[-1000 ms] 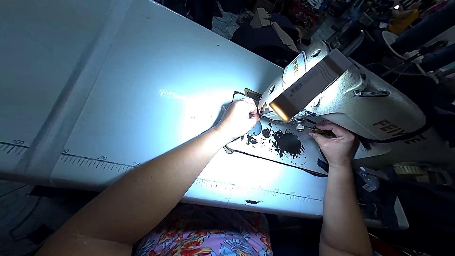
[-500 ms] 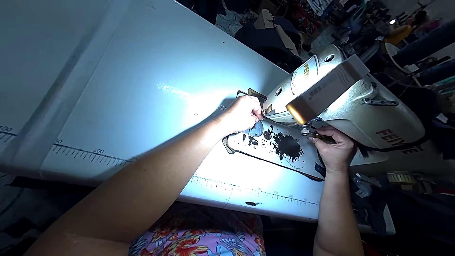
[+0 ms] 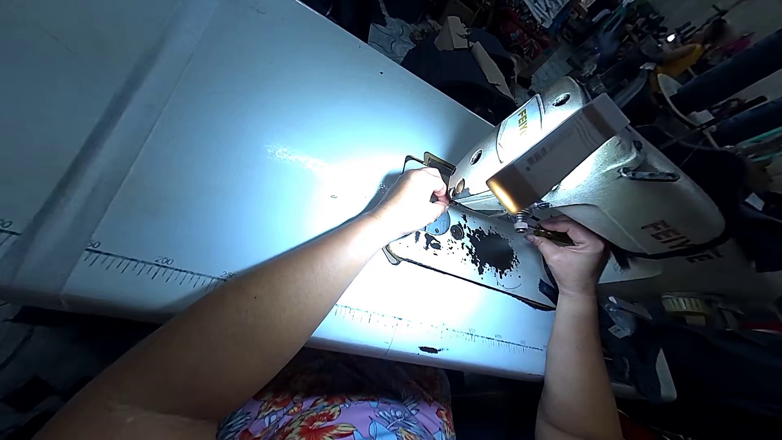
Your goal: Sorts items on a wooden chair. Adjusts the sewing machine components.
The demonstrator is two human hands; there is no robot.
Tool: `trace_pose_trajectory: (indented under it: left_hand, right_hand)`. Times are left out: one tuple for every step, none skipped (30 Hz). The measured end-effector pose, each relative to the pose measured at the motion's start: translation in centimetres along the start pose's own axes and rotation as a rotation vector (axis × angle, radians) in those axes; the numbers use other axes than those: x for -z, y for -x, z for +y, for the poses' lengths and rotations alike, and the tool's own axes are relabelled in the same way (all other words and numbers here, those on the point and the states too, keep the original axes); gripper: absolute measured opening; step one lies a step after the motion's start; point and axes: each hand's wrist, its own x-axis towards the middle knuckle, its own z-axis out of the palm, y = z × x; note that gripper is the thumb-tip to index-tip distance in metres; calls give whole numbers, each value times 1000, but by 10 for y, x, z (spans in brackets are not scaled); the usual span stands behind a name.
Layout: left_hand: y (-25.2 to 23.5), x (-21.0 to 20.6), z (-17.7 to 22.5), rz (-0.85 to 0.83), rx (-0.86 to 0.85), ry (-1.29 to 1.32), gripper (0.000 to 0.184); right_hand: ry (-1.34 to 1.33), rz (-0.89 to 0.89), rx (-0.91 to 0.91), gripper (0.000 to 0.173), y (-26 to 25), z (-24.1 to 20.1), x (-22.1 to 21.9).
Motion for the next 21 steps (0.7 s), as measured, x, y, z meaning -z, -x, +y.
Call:
trace_pose_trajectory:
  left_hand:
    - [0,-1,0,8,-7,1,12]
    - [1,-1,0,13,-8,3,13]
    - [1,-2,0,14,-1,4,13]
    - [1,-2,0,20,5,5,13]
    - [2,-3,-1,32,1,2,13]
    - [2,-4,-1,46,-7,0,12]
    - [2,-4,-1,54,-13,-2,12]
    - [1,-4,-1,54,-17,-1,12]
    - [1,-3,-1,43,-19,1,11]
    - [-1,-1,-1,21,-26,3,13]
    - [-3,3,-2,-23,-25,9,14]
    - [-4,7,-1,-55,-23,18,13]
    - [-5,11,1,-93,-7,30,12]
    - [-6,14,3,-119,15,42,10]
    - [-6,16,5,-131,36,53,8]
    - [-6,17,7,-142,55,59,8]
    - [-6,18,7,-146,64,66,9]
    - [-6,18,7,-150,70,70,10]
    - [-6,19,8,-159,77,67,11]
    - [-6,20,9,-164,80,60,12]
    - [-6,20,10,-167,83,51,12]
  right_hand:
    - [-1,0,2,30,0,0,0]
    - [-3,0,8,31,0,1,0]
    - [-5,2,10,31,0,2,0]
    - [-5,2,11,31,0,2,0]
    - [-3,2,11,31,-1,2,0]
    - [-1,2,12,32,-1,2,0]
    - [0,-1,16,31,-1,2,0]
    - [-2,-6,18,31,0,2,1]
    - [-5,-9,18,31,0,2,1]
    - [-5,-7,15,31,0,2,1]
    - [-5,-5,13,30,0,1,1]
    - [-2,-4,10,31,-1,0,1]
    - [-1,-3,12,31,-1,0,1]
    - [-3,-3,16,31,0,1,0]
    - [-10,-3,25,31,-1,2,0]
    - [-21,-4,34,30,-1,3,-1]
    - [-30,-3,39,30,-1,3,-1]
    - [-31,0,42,30,-1,4,0]
    - [-31,4,43,31,-1,4,0]
    - [-26,6,43,31,-1,4,0]
    - [-23,7,43,31,-1,4,0]
